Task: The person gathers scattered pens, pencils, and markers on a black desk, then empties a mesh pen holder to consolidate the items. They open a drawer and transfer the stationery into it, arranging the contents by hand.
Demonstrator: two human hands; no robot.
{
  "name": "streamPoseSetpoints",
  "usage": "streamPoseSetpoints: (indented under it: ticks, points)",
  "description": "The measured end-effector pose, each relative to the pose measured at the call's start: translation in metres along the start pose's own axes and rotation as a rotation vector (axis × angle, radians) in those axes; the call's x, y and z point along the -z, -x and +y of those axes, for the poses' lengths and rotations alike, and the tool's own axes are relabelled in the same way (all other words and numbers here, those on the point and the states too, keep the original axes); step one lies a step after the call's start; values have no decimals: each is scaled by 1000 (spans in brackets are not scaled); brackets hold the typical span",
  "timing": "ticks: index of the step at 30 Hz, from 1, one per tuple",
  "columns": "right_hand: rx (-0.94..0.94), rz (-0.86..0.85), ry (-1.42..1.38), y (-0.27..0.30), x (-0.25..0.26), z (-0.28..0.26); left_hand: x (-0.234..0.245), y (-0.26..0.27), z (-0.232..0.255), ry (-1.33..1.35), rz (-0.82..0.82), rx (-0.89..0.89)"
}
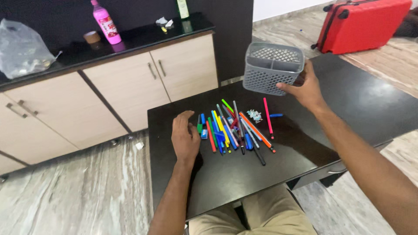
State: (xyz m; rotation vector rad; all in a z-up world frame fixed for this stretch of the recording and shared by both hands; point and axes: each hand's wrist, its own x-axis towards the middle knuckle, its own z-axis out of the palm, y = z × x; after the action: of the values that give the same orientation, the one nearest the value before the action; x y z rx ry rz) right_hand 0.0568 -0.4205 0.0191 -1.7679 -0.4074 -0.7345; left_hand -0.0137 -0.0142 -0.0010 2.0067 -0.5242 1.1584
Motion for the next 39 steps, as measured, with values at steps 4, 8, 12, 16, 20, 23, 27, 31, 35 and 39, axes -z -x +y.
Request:
streamPoseSetpoints:
  ticks: [4, 8, 12, 16, 20, 23, 27, 31, 35, 39]
  points:
    - [30, 209, 258, -11, 77, 62, -1, 3, -2, 4, -4, 31]
    - [-93, 420, 480, -10, 136, 112, -1, 4, -1, -1, -41, 149]
    - [-198, 497, 636, -8, 158, 149, -2, 7, -4, 1, -40, 150]
    - [-312, 537, 721, -15, 167, 178, -3, 10, -16, -102, -35, 88]
    - [-288, 519, 730, -26, 174, 193, -6, 12, -20, -99, -56, 162]
    - [-317, 530, 777, -37, 174, 203, -5, 9, -18, -63, -44, 163]
    - [-341, 542, 797, -46, 183, 216, -6, 8, -14, -38, -49, 115]
    - [-372, 548, 849, -54, 190, 228, -9, 7, -14, -35, -70, 104]
    - [-361, 556, 850, -60, 195, 238, -12, 8, -12, 3, -61, 169]
    - [-377, 568, 873, -65, 194, 249, -13, 6, -11, 3, -65, 224]
